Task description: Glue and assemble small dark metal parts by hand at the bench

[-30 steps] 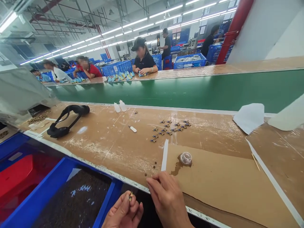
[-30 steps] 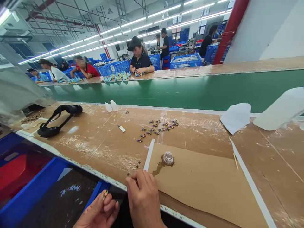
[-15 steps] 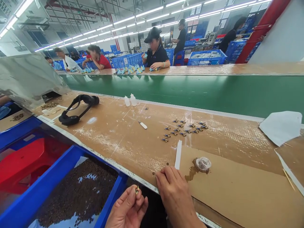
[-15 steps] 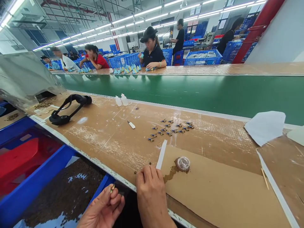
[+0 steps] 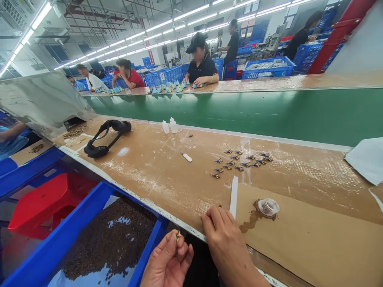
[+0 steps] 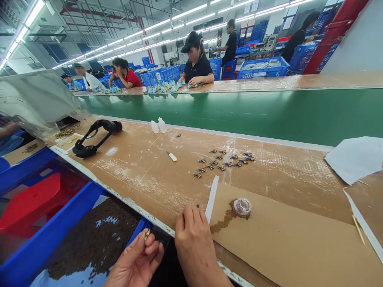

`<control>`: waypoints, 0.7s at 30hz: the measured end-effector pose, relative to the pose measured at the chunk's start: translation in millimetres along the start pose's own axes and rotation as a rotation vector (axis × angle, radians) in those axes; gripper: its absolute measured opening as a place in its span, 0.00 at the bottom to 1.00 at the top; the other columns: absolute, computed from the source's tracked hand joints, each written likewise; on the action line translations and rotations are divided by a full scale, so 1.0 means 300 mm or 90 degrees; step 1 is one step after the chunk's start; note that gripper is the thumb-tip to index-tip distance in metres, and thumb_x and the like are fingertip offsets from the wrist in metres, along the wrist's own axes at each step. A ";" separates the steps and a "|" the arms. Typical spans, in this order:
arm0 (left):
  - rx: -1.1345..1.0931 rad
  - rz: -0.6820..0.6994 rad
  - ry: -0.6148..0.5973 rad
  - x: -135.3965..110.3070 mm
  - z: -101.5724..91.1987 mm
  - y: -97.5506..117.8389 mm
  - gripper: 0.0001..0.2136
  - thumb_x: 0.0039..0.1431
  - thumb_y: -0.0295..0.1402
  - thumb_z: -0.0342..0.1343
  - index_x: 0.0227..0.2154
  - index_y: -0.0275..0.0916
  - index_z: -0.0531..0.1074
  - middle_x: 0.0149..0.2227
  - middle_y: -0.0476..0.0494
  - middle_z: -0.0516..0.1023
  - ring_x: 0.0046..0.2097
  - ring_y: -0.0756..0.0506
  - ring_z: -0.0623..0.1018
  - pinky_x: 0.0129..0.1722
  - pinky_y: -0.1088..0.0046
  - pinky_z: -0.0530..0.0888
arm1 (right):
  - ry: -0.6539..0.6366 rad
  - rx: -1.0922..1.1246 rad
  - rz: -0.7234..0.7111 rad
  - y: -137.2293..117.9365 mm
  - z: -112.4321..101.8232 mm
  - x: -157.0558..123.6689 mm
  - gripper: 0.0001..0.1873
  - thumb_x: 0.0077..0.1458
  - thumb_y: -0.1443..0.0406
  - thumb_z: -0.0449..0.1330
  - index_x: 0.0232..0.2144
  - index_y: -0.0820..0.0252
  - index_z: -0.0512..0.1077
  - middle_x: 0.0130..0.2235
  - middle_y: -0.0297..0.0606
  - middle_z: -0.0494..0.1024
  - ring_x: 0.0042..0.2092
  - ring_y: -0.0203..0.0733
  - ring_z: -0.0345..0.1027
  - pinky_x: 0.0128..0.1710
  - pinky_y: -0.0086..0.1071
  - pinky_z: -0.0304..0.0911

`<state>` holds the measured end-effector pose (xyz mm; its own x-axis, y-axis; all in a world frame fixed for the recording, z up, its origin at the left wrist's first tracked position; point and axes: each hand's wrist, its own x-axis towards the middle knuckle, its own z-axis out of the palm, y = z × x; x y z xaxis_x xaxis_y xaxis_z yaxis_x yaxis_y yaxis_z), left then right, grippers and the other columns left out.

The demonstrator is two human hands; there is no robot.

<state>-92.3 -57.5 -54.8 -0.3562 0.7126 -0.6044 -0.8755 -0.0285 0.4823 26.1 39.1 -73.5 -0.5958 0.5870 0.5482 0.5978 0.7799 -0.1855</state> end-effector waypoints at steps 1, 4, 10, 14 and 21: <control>0.002 0.000 -0.003 -0.002 0.002 0.000 0.11 0.34 0.25 0.74 0.23 0.33 0.79 0.21 0.51 0.76 0.23 0.55 0.74 0.35 0.71 0.81 | -0.001 -0.003 -0.011 -0.001 -0.002 0.000 0.10 0.43 0.81 0.57 0.26 0.67 0.74 0.27 0.44 0.72 0.30 0.48 0.64 0.30 0.39 0.64; 0.007 0.005 -0.018 -0.009 0.010 -0.001 0.13 0.29 0.27 0.76 0.22 0.33 0.79 0.20 0.52 0.76 0.23 0.56 0.73 0.35 0.72 0.80 | 0.001 -0.005 -0.030 0.000 -0.008 -0.001 0.11 0.43 0.81 0.56 0.26 0.68 0.74 0.27 0.45 0.73 0.30 0.49 0.64 0.31 0.40 0.65; 0.017 0.021 -0.059 -0.027 0.029 -0.003 0.13 0.29 0.29 0.76 0.21 0.34 0.80 0.17 0.52 0.74 0.21 0.56 0.72 0.34 0.73 0.80 | 0.020 0.078 -0.050 0.013 -0.014 -0.011 0.13 0.51 0.81 0.51 0.26 0.69 0.73 0.27 0.45 0.72 0.30 0.47 0.65 0.32 0.39 0.65; 0.033 0.030 -0.070 -0.033 0.040 -0.009 0.12 0.30 0.30 0.76 0.20 0.35 0.80 0.16 0.52 0.74 0.21 0.56 0.72 0.33 0.75 0.79 | 0.053 0.124 -0.029 0.019 0.000 -0.021 0.16 0.59 0.78 0.47 0.29 0.68 0.73 0.27 0.45 0.73 0.31 0.47 0.65 0.33 0.40 0.65; 0.108 0.063 -0.053 -0.029 0.034 -0.009 0.13 0.30 0.34 0.76 0.20 0.38 0.80 0.18 0.53 0.75 0.22 0.56 0.72 0.35 0.75 0.78 | 0.099 0.343 0.147 0.034 -0.015 -0.035 0.10 0.62 0.70 0.52 0.34 0.61 0.74 0.29 0.37 0.77 0.31 0.40 0.69 0.33 0.32 0.66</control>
<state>-83.4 -56.5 -44.3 -0.4030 0.7681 -0.4976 -0.7678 0.0122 0.6406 40.9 39.9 -77.4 -0.3730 0.7474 0.5497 0.3217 0.6599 -0.6789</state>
